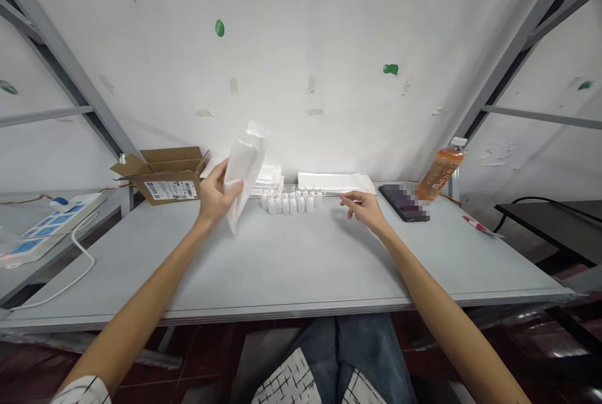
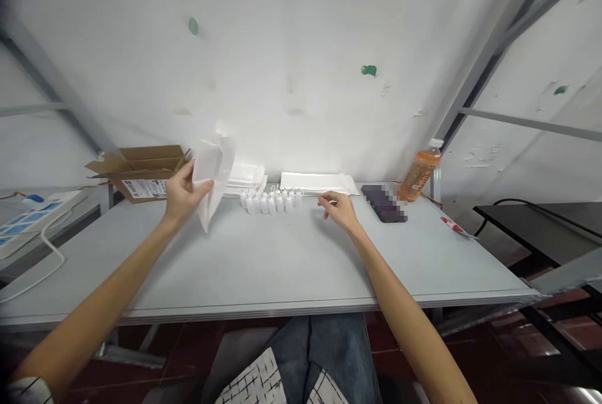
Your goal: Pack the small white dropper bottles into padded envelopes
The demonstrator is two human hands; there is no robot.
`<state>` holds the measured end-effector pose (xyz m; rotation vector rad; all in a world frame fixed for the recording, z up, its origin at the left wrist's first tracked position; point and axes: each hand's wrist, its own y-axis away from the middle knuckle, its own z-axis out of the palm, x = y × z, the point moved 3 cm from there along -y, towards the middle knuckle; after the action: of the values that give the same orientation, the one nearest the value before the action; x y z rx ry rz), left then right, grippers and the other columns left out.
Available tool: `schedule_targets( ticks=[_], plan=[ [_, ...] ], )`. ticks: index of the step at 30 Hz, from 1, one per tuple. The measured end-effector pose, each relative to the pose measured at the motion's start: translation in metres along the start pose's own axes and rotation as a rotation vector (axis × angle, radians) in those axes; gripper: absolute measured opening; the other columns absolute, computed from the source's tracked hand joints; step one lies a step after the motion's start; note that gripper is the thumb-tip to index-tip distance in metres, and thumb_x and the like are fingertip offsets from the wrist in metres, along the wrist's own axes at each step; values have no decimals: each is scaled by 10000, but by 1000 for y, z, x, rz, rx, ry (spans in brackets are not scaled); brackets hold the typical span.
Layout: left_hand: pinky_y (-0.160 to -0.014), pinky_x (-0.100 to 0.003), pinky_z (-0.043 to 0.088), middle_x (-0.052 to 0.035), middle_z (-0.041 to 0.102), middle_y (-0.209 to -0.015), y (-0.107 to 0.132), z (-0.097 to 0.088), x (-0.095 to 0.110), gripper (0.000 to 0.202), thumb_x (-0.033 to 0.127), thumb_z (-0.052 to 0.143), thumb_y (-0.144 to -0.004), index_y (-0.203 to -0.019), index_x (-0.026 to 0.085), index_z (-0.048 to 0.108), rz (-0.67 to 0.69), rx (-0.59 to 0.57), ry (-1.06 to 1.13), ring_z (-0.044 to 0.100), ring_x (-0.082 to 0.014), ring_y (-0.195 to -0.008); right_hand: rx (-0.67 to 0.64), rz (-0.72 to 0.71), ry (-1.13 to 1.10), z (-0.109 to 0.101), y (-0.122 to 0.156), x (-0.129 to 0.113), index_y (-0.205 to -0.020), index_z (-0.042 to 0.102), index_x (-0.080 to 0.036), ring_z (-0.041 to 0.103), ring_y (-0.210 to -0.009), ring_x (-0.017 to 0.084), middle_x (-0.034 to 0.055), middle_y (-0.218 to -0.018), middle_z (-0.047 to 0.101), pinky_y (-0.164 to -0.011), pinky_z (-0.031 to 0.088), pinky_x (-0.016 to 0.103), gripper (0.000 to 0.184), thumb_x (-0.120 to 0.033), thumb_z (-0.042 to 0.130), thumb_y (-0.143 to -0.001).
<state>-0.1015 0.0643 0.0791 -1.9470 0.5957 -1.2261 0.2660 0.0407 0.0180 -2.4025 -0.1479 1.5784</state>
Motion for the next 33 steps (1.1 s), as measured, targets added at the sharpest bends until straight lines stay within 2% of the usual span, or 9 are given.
schedule_targets(
  ticks=[4,7,11,13,16,20,26,30,33],
  plan=[
    [-943,-419,520,-78,676,-1134,-62,-4,-16,461,287,557,-757,-1191,164,654,46,-114,-370,640,-281,-1035,-6,5,26,0,0,1,-787,689,-152,571,-484,111,81,-821,711,-423,349,231,317,-459,616,-811],
    [-1010,-414,469,-84,661,-1220,-89,8,-32,481,245,485,-778,-1224,156,641,107,-290,-524,609,-270,-1126,-17,4,36,1,-1,3,-771,685,-152,578,-487,114,77,-800,713,-432,358,229,317,-458,614,-813],
    [-1044,-418,424,-99,619,-1328,-94,29,-64,504,204,407,-837,-1307,153,581,130,-534,-688,536,-266,-1250,-14,-14,33,2,-1,5,-765,682,-153,575,-479,116,71,-772,711,-442,369,232,320,-463,615,-809],
    [-1028,-432,420,-109,612,-1338,-88,35,-82,505,181,387,-846,-1318,163,566,132,-603,-789,531,-271,-1252,-16,-33,31,3,-1,4,-762,681,-156,575,-475,119,65,-754,708,-452,379,237,316,-461,610,-811],
    [-1007,-494,401,-148,597,-1339,-78,36,-105,513,170,372,-845,-1327,148,546,116,-599,-866,524,-315,-1243,-22,-54,43,4,0,3,-738,676,-166,579,-471,121,51,-733,703,-480,405,246,295,-439,600,-820],
    [-1034,-509,357,-165,559,-1361,-67,32,-117,519,215,412,-837,-1342,161,518,164,-592,-888,479,-325,-1273,-13,-76,66,4,1,0,-716,670,-176,581,-464,121,40,-714,701,-511,434,257,275,-418,593,-822],
    [-1082,-566,269,-186,435,-1452,-60,23,-119,503,351,545,-804,-1276,177,547,218,-485,-913,345,-387,-1358,-11,-100,113,3,2,-1,-700,663,-183,583,-462,123,30,-701,696,-513,426,256,265,-392,570,-835],
    [-1078,-551,283,-187,415,-1452,-61,16,-115,481,404,637,-751,-1174,180,581,263,-411,-863,372,-392,-1324,-6,-124,188,3,-1,4,-731,668,-193,597,-484,127,19,-738,705,-556,440,267,237,-362,551,-849],
    [-1078,-538,291,-176,452,-1415,-60,14,-112,492,436,645,-755,-1174,190,575,281,-422,-839,398,-379,-1303,100,-156,327,-2,-9,12,-812,689,-203,646,-589,154,22,-838,730,-651,467,292,160,-297,561,-834]
  ],
)
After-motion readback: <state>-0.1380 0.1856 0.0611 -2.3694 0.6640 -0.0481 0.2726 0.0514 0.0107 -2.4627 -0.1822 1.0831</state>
